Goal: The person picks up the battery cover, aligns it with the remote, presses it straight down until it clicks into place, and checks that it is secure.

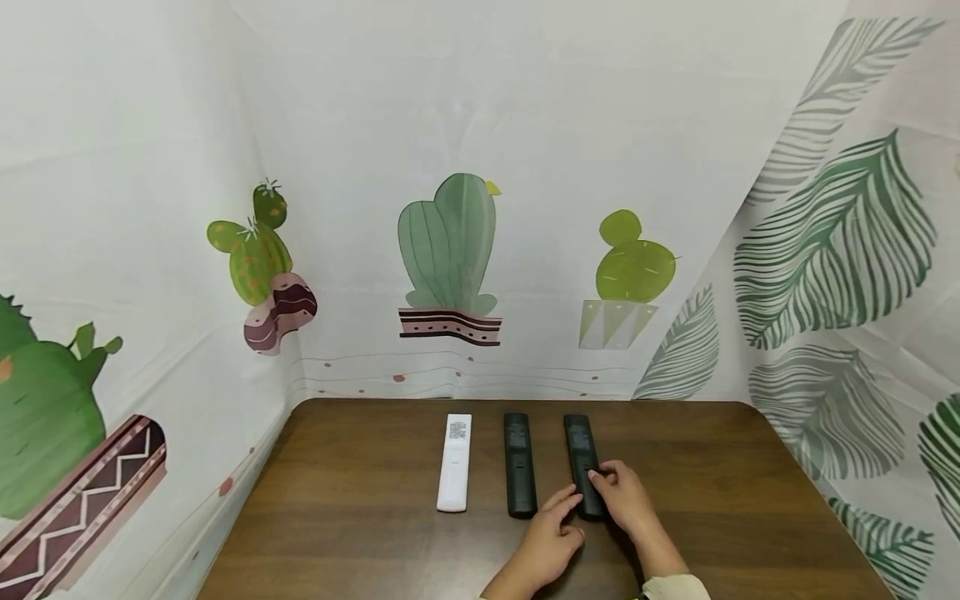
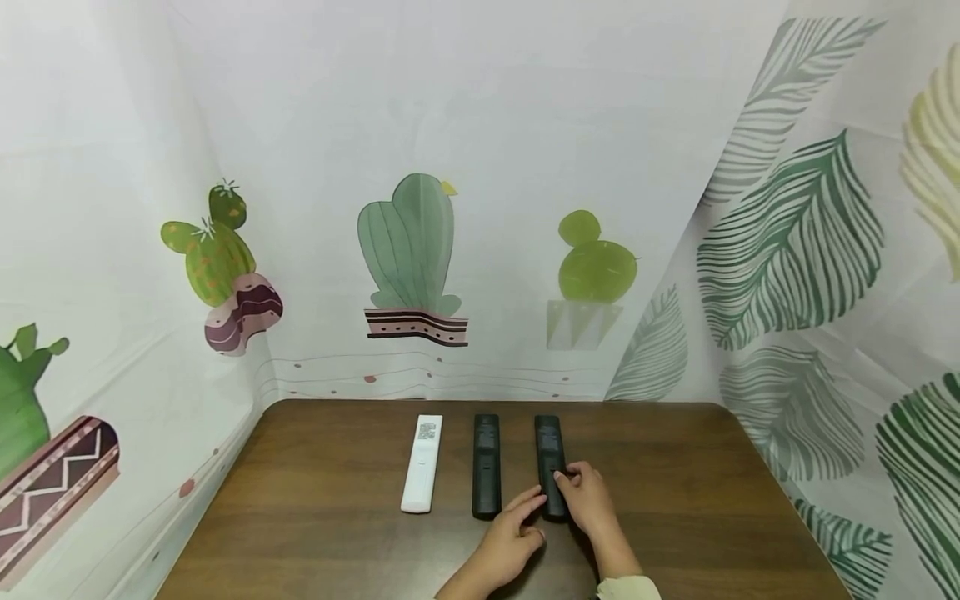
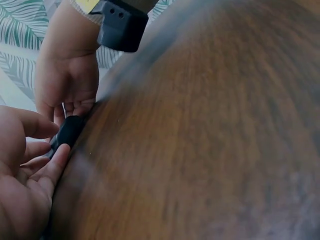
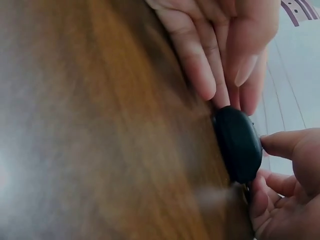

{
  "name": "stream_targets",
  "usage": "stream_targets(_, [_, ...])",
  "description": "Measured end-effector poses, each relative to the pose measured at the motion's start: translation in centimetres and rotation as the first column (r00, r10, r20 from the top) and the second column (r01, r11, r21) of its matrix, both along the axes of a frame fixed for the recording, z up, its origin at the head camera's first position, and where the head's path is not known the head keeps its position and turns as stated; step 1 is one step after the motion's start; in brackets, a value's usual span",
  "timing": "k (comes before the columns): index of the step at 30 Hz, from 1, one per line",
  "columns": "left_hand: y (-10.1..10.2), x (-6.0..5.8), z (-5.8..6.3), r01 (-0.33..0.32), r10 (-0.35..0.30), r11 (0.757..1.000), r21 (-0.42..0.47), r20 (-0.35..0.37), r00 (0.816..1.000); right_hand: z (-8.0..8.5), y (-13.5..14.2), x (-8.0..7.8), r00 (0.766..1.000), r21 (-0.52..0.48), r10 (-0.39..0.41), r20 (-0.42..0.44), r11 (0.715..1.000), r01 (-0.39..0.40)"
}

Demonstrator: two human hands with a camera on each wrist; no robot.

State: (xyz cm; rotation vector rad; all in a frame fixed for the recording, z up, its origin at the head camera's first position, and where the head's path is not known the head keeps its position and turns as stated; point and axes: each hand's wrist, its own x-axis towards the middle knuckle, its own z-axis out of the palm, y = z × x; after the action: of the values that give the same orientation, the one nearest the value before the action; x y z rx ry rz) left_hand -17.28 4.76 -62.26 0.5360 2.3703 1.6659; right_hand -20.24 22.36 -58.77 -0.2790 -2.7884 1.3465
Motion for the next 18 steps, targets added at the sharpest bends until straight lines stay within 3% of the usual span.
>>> stream_targets(6, [-0.14,0.08,-0.13,0.005,-0.004,1.000,0.004,-0.018,1.000,-0.04,-0.04,0.28,1.000,-0.009,-0.004,-0.001,1.000,0.004])
stream_targets(18, [-0.18,-0.07,-0.30,0.011,-0.012,0.999,0.047,0.021,1.000,-0.26,0.22,0.09,1.000,-0.075,-0.009,0.023,0.997,0.011])
